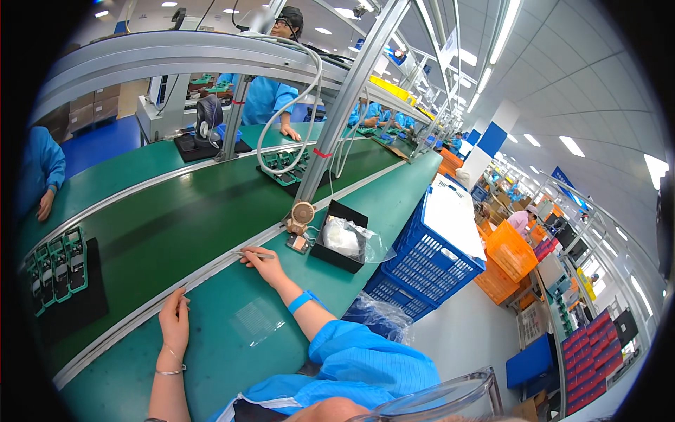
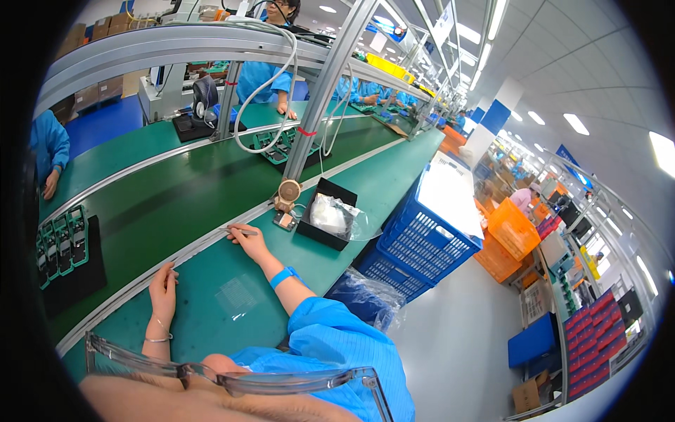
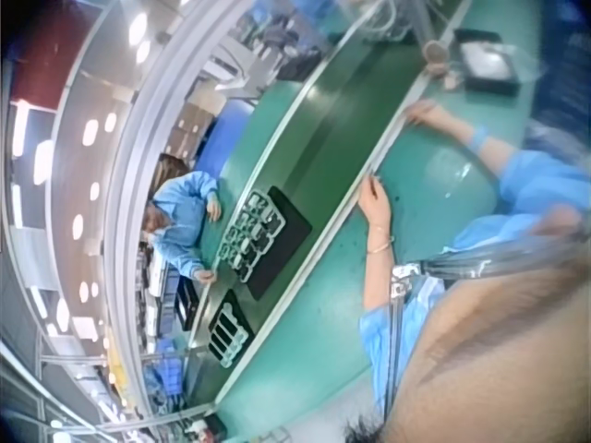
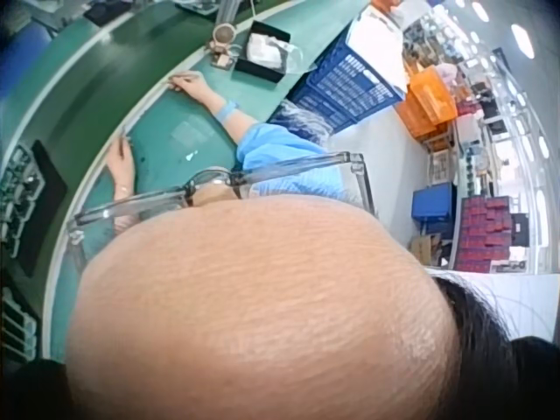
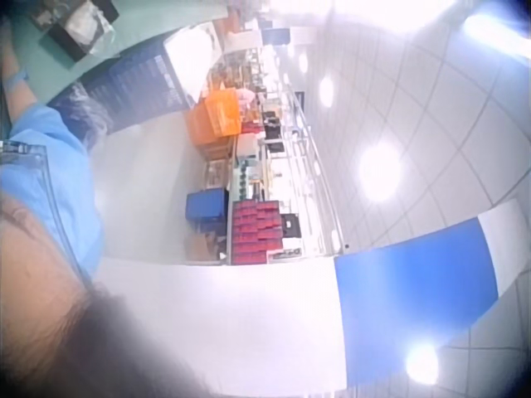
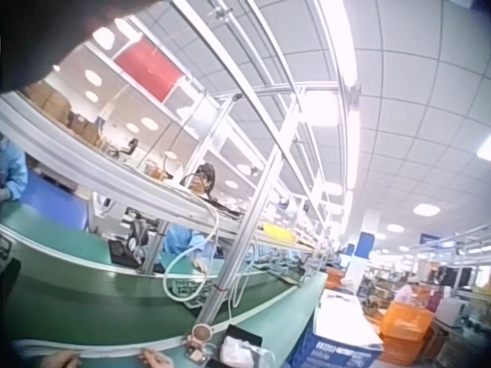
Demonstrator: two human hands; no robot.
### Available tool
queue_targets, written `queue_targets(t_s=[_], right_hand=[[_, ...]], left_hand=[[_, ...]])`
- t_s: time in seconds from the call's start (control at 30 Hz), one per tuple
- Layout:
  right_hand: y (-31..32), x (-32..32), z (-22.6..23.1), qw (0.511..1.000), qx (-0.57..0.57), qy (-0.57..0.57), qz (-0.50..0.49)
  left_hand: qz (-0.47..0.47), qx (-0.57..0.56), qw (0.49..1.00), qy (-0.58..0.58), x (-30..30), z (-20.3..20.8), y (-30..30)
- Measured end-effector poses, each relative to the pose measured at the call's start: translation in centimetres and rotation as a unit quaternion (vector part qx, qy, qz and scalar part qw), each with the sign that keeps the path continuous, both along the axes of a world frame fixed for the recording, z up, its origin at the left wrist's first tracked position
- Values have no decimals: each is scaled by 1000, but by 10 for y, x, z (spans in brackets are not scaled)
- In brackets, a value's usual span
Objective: Assembling electronic components into green plastic housings on a factory production line.
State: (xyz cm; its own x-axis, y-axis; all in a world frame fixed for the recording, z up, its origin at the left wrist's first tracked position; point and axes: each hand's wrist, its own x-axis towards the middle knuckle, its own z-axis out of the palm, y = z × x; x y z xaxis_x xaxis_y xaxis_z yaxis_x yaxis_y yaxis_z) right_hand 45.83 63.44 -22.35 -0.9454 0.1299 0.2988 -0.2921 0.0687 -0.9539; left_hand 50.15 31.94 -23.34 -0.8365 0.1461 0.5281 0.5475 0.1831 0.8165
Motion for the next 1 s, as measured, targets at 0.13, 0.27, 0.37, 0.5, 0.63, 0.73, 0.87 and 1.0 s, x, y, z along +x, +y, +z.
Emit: queue_targets(t_s=[0.13,0.27,0.37,0.5,0.63,0.73,0.87,1.0], right_hand=[[1,-2,-1,1000,1,-3,-2],[-1,0,-1,1000,-4,-6,0],[-1,1,0,1000,-7,-1,8],[-2,1,1,1000,-10,5,1],[-4,1,2,1000,-15,10,-2],[-4,1,1,1000,-13,13,-4],[-5,1,0,1000,-16,10,-3],[-2,0,1,1000,4,-9,0]], left_hand=[[-4,-15,1000,9,0,2,0],[5,-10,1000,6,0,0,-1],[3,-9,1000,12,0,-1,-2],[-4,-11,1000,5,-1,-2,-2],[0,-15,1000,7,-3,-5,-4],[-2,-15,1000,8,-3,-4,-3],[4,-20,1000,4,-1,-2,-4],[9,-27,999,16,0,1,-4]])
